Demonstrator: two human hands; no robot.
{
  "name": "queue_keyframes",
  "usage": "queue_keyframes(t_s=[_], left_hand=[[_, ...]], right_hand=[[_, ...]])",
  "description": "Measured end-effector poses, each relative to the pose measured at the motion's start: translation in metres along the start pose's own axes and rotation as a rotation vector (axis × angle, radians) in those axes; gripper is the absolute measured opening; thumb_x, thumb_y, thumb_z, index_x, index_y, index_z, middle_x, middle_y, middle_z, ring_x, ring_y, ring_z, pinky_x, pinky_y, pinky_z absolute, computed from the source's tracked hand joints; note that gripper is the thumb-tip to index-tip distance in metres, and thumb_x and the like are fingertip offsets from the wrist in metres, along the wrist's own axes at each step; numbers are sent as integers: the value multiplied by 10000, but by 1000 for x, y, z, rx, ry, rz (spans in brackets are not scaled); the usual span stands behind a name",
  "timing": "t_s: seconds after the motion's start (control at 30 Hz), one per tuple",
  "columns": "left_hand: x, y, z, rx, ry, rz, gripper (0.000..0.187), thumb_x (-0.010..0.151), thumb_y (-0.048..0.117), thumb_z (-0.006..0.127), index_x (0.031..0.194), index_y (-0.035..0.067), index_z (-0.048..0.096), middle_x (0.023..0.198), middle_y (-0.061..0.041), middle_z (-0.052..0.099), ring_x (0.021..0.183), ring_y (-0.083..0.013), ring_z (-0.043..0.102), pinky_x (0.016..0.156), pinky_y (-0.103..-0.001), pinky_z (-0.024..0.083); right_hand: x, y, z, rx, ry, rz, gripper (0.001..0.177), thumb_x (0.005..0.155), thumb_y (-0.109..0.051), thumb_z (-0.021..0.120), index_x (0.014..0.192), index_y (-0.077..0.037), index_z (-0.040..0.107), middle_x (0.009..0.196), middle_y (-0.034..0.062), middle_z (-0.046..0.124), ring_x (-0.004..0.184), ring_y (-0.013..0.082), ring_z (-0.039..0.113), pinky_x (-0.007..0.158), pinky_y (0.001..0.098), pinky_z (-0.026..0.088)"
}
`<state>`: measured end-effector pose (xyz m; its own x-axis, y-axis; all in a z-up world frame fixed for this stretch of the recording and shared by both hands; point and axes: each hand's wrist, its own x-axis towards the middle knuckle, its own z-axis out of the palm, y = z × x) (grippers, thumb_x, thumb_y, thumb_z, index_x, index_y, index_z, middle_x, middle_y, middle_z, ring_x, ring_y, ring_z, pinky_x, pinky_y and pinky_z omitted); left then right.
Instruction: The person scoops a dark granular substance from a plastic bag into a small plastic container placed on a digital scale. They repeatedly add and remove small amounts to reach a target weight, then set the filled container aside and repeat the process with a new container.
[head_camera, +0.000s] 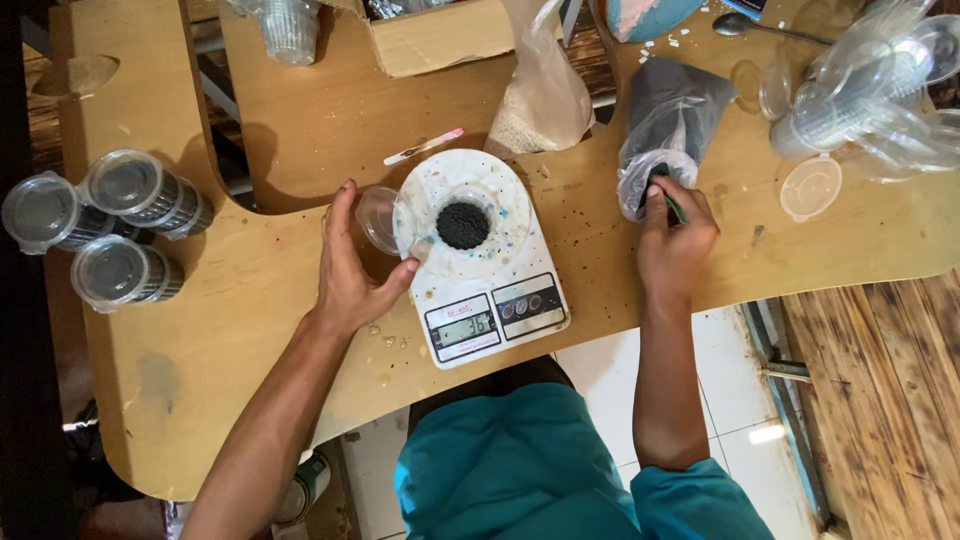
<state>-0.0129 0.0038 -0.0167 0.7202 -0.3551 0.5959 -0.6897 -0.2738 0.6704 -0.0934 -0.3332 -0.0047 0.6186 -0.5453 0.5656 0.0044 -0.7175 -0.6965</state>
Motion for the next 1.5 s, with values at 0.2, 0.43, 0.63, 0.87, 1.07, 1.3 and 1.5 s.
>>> queue_keyframes(t_s=[0.2, 0.43, 0.63, 0.87, 1.07, 1.3, 1.5], left_hand=[[1, -1, 1, 10, 5, 17, 921, 719, 318, 730, 1356, -88, 204, 1334, -257, 328, 1236, -400, 347, 1054, -481, 254], [1, -3, 1, 12, 2, 37, 917, 716, 288, 738, 1354, -96, 203, 1327, -266, 322, 1232, -412, 339, 1049, -490, 251], [0, -4, 2, 7, 4, 41, 923, 713, 306, 744, 1348, -100, 211, 1320, -263, 337, 1224, -400, 353, 1045, -484, 261], [3, 1, 0, 2, -18, 36, 919, 700, 292, 751, 1345, -92, 221, 1256, -275, 385, 1180, -435, 379, 1024, -515, 272], [3, -3, 2, -10, -2, 91, 900, 724, 301, 737, 1337, -109, 221, 1202, -245, 444, 1154, -406, 406, 1023, -488, 274], [3, -4, 1, -18, -18, 63, 910, 693, 280, 758, 1335, -94, 235, 1171, -257, 452, 1120, -420, 415, 1000, -507, 283], [7, -2, -1, -13, -12, 71, 915, 707, 335, 744, 1344, -80, 234, 1136, -200, 509, 1104, -375, 440, 999, -480, 289]], right_hand=[[0, 0, 2, -1, 24, -26, 126, 851, -16, 651, 942, -81, 709, 806, 115, 633, 780, 268, 628, 690, 324, 475], [1, -5, 1, 47, 14, -60, 133, 836, 30, 644, 928, -47, 702, 793, 146, 622, 777, 313, 621, 704, 369, 468], [-1, -15, -1, 100, 74, -41, 154, 814, 40, 648, 891, -78, 709, 756, 97, 608, 739, 214, 610, 715, 310, 464], [-6, -24, -4, 276, 155, 27, 147, 831, 83, 573, 866, -23, 668, 681, 95, 531, 596, 144, 469, 611, 298, 417], [-13, -11, -5, 545, 239, 106, 63, 804, 41, 543, 833, 11, 590, 511, 89, 428, 415, 137, 424, 463, 241, 388], [-21, 22, -11, 584, 258, -72, 64, 808, 62, 490, 825, 46, 550, 561, 112, 448, 430, 151, 430, 476, 297, 417], [-24, 1, -11, 682, 202, -124, 42, 861, 39, 476, 841, 50, 511, 629, 83, 402, 449, 130, 409, 484, 302, 437]])
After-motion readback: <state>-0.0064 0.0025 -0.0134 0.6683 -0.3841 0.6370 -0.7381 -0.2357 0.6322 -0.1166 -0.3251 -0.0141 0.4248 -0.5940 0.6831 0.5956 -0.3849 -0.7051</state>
